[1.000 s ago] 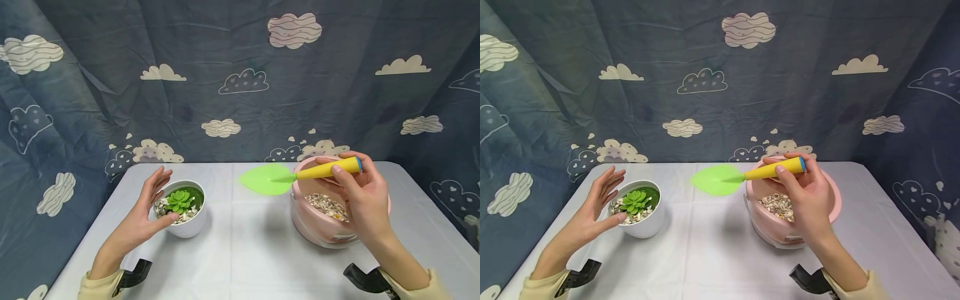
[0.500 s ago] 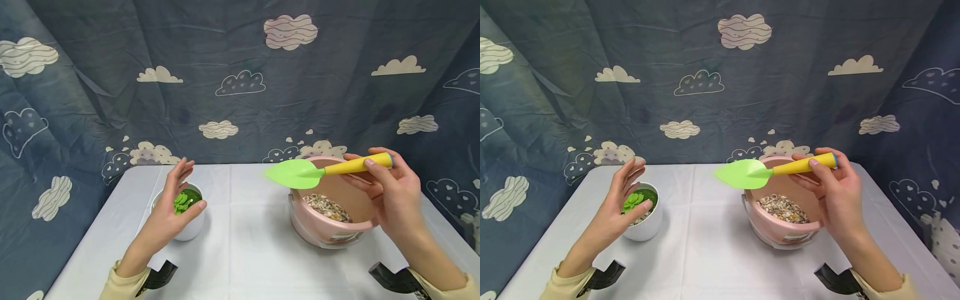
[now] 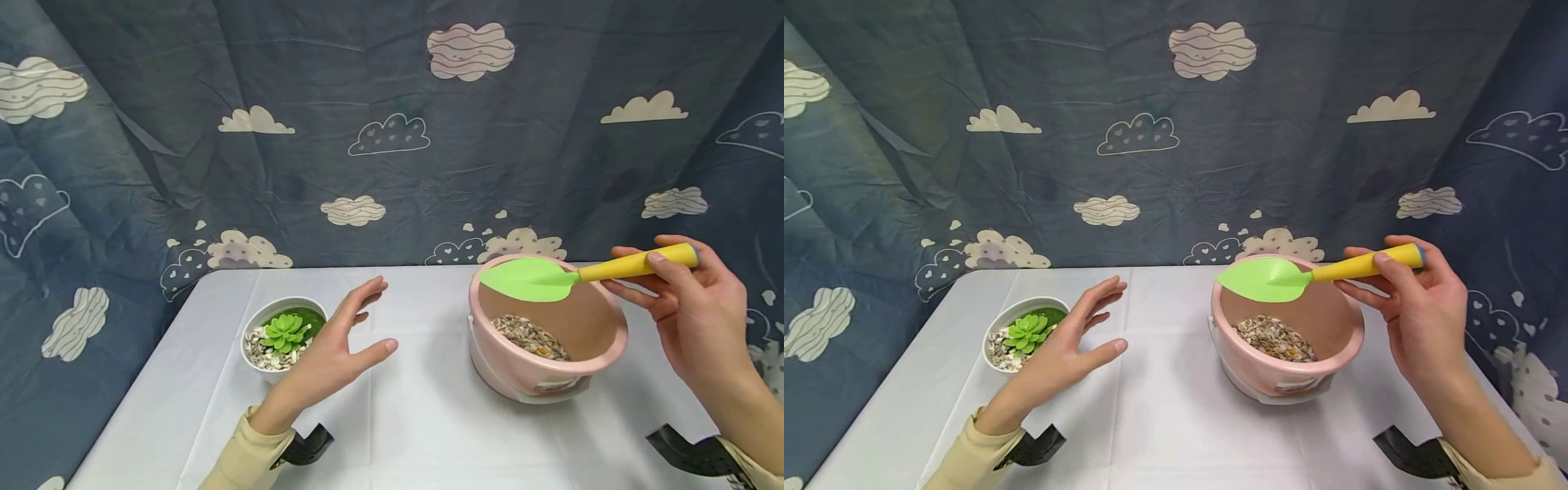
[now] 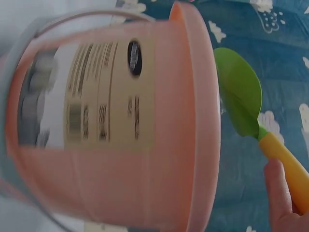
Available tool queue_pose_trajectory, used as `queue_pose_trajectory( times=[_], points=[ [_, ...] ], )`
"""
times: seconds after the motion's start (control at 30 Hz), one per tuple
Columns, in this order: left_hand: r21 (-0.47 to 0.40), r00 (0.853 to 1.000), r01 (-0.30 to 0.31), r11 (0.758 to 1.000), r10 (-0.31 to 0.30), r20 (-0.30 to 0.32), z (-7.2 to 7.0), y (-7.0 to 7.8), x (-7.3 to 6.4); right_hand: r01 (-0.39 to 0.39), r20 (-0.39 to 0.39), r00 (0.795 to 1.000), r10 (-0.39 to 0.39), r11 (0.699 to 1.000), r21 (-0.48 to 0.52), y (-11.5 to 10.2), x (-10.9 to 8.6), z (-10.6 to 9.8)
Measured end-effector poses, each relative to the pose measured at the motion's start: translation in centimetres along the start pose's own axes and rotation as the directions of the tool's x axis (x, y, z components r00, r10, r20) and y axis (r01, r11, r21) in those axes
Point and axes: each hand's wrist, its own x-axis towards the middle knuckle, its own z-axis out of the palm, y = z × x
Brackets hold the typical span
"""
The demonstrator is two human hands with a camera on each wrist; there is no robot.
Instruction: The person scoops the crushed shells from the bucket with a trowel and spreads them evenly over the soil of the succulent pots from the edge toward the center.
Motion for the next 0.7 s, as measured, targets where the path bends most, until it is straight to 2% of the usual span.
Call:
queue_pose_trajectory(
  times=[0.17,0.4,0.57,0.7],
  points=[
    [-0.06,0.998,0.036,0.998,-0.033,0.051,1.8,-0.7,1.6,-0.012,-0.033,0.999,0.01,0.998,-0.061,0.0,0.3,-1.3],
    [-0.041,0.989,0.081,0.996,-0.075,0.129,4.1,-1.0,3.8,-0.065,-0.065,0.996,0.059,0.993,-0.093,0.5,0.4,-2.5],
    [-0.029,0.97,0.136,0.99,-0.128,0.206,5.1,-1.1,4.9,-0.07,-0.045,0.997,0.066,0.992,-0.105,0.8,0.5,-2.7],
    [-0.038,0.965,0.129,0.991,-0.117,0.234,6.1,-1.4,5.9,-0.064,-0.026,0.998,0.06,0.986,-0.156,1.2,0.4,-2.8]
  ],
)
